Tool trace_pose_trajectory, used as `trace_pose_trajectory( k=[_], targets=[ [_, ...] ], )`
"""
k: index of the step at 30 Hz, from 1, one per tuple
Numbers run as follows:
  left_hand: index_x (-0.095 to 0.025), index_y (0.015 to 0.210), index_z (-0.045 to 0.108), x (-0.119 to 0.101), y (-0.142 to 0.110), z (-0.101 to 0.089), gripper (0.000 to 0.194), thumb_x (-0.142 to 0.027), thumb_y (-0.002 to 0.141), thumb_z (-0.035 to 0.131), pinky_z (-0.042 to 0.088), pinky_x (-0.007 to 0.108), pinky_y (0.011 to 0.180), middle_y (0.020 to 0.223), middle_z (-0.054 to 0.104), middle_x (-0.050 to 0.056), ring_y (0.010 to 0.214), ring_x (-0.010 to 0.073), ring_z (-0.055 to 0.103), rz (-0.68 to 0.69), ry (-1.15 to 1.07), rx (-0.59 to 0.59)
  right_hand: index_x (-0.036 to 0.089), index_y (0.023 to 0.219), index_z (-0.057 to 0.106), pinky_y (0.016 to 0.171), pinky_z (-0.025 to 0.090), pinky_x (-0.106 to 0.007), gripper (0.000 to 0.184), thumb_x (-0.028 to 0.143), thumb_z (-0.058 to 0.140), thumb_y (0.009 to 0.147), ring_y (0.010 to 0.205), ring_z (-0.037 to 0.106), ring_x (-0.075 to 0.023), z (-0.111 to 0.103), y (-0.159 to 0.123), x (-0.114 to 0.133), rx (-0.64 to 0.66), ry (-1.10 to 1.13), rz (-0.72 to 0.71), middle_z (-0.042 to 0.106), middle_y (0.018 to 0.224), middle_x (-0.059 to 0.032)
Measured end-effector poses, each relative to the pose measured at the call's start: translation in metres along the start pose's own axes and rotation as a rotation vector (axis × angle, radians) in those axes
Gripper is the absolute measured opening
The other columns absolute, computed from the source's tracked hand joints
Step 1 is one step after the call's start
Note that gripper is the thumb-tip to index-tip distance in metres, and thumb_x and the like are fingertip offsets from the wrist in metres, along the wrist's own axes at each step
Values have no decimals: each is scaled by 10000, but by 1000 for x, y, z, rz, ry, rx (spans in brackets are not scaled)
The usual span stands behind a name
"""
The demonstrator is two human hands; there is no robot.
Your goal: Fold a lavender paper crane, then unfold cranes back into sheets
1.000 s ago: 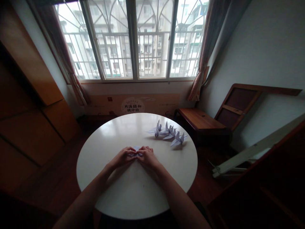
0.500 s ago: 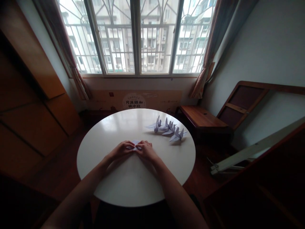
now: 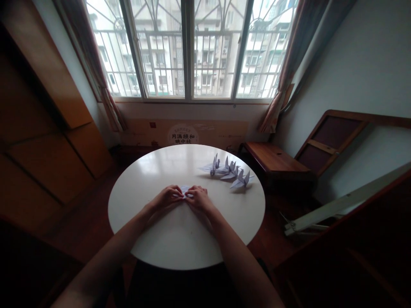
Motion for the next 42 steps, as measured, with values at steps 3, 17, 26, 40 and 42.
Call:
trace_pose_trajectory(
  k=[3, 17, 26, 40, 42],
  targets=[
    [-198, 819, 764, 0, 0, 0, 270, -442, 825, 652, 501, 277, 729, 843, 696, 89, 767, 166, 637, 16, 6, -9, 284, 973, 751, 944, 370, -414, 200, 381, 678, 815, 1038, 588, -248, 0, 1, -2, -11, 4, -5, 683, 1070, -72],
    [-189, 830, 753, -2, 2, -1, 278, -447, 825, 649, 472, 270, 740, 847, 678, 76, 778, 163, 618, 29, 35, 3, 299, 882, 774, 915, 409, -374, 141, 386, 702, 799, 989, 612, -223, -2, 3, -4, -29, 34, 12, 696, 1032, -48],
    [-164, 736, 730, 0, 4, -2, 301, -420, 844, 614, 415, 244, 654, 711, 611, 39, 655, 129, 528, -81, 101, -2, 259, 896, 778, 837, 417, -334, 167, 359, 656, 839, 916, 594, -226, 2, 7, -3, -48, 1, 39, 704, 936, -63],
    [-149, 931, 719, 6, 4, 0, 373, -481, 817, 594, 425, 244, 643, 732, 601, 17, 674, 135, 533, -249, -57, 47, 227, 842, 782, 752, 432, -264, 204, 400, 681, 805, 794, 611, -173, 1, 7, -5, -27, 93, 65, 688, 836, -51],
    [-169, 1093, 693, 3, 3, -2, 446, -489, 787, 637, 452, 252, 666, 823, 600, 29, 697, 135, 549, -222, -90, 58, 248, 869, 785, 765, 433, -268, 211, 422, 693, 791, 794, 611, -174, 1, 7, -6, -8, 96, 43, 690, 831, -47]
  ],
)
Point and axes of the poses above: each hand's wrist, its own y-axis towards the middle knuckle, its own z-axis out of the palm, x = y × z, the point moved 2 cm from there along y, towards the middle knuckle
